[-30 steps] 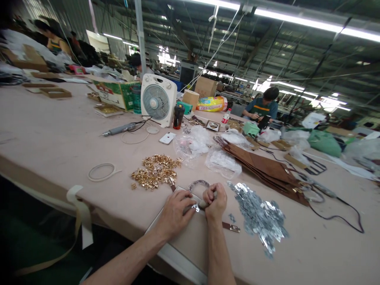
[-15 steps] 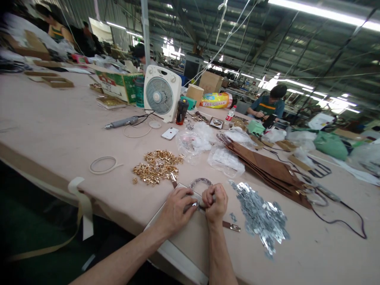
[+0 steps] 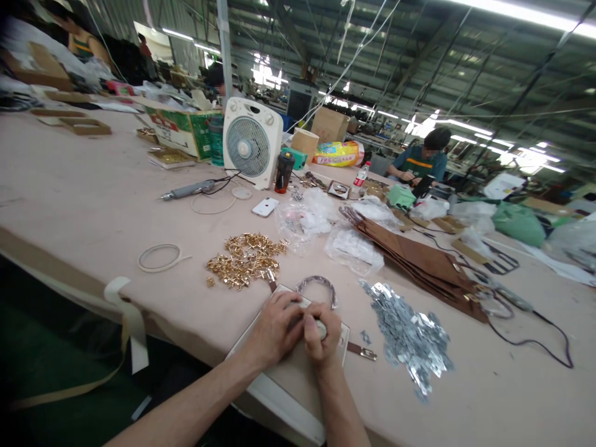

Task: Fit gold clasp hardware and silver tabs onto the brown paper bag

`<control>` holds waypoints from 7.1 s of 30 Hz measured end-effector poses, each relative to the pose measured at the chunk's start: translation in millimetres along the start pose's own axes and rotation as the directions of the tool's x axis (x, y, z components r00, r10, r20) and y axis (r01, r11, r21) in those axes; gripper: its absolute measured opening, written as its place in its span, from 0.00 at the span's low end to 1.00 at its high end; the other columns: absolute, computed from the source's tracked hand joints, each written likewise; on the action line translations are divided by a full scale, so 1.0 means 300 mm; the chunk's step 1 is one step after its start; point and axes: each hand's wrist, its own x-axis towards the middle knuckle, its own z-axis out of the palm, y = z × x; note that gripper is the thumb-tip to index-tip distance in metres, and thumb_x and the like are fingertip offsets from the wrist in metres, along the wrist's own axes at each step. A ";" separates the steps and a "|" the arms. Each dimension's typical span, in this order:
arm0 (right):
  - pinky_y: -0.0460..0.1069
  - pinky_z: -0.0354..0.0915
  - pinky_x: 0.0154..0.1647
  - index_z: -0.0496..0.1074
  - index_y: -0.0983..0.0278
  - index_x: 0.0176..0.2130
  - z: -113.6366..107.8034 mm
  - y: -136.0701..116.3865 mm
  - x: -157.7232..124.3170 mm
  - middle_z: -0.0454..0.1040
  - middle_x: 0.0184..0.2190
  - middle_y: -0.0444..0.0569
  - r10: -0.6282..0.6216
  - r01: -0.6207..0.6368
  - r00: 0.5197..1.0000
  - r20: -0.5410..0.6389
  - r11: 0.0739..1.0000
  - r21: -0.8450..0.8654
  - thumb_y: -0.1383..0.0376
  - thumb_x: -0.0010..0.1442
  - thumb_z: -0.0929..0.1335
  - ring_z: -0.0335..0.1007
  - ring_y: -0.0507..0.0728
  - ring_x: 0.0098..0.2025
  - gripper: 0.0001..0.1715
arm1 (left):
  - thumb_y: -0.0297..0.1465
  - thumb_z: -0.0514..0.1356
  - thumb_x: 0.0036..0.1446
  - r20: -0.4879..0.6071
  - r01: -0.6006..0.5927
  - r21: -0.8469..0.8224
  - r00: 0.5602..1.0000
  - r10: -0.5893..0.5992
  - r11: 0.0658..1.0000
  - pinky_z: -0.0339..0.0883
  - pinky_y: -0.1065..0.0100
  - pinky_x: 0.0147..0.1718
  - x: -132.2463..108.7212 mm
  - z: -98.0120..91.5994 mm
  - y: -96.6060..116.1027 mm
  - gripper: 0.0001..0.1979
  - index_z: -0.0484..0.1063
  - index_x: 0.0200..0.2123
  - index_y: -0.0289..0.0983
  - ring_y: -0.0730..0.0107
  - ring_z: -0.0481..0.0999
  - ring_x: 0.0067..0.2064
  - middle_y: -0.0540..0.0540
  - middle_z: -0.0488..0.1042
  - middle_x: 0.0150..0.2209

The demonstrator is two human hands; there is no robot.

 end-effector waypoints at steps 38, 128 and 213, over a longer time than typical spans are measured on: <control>0.47 0.54 0.21 0.66 0.62 0.24 0.076 0.003 0.105 0.63 0.19 0.40 -0.100 0.042 0.977 -0.186 0.954 -0.296 0.55 0.71 0.66 0.57 0.51 0.20 0.25 | 0.44 0.69 0.56 0.146 -0.001 0.099 0.989 -0.013 0.995 0.58 0.48 0.64 0.027 -0.011 0.007 0.25 0.71 0.55 0.47 0.50 0.65 0.66 0.48 0.74 0.60; 0.44 0.47 0.16 0.62 0.61 0.26 0.080 -0.095 0.115 0.56 0.16 0.36 0.026 -0.005 0.985 -0.171 0.993 0.117 0.58 0.70 0.68 0.49 0.48 0.16 0.22 | 0.54 0.72 0.49 0.192 -0.096 0.058 0.978 0.084 0.994 0.54 0.49 0.65 0.041 -0.026 -0.012 0.32 0.73 0.53 0.45 0.50 0.69 0.61 0.46 0.77 0.54; 0.43 0.43 0.15 0.63 0.60 0.27 0.058 0.010 0.248 0.52 0.14 0.33 0.394 -0.411 0.912 0.116 0.861 0.300 0.51 0.64 0.70 0.42 0.46 0.14 0.22 | 0.50 0.76 0.46 0.147 -0.034 -0.023 0.988 0.037 0.999 0.63 0.50 0.60 0.061 0.011 -0.032 0.34 0.74 0.54 0.43 0.50 0.74 0.57 0.45 0.79 0.52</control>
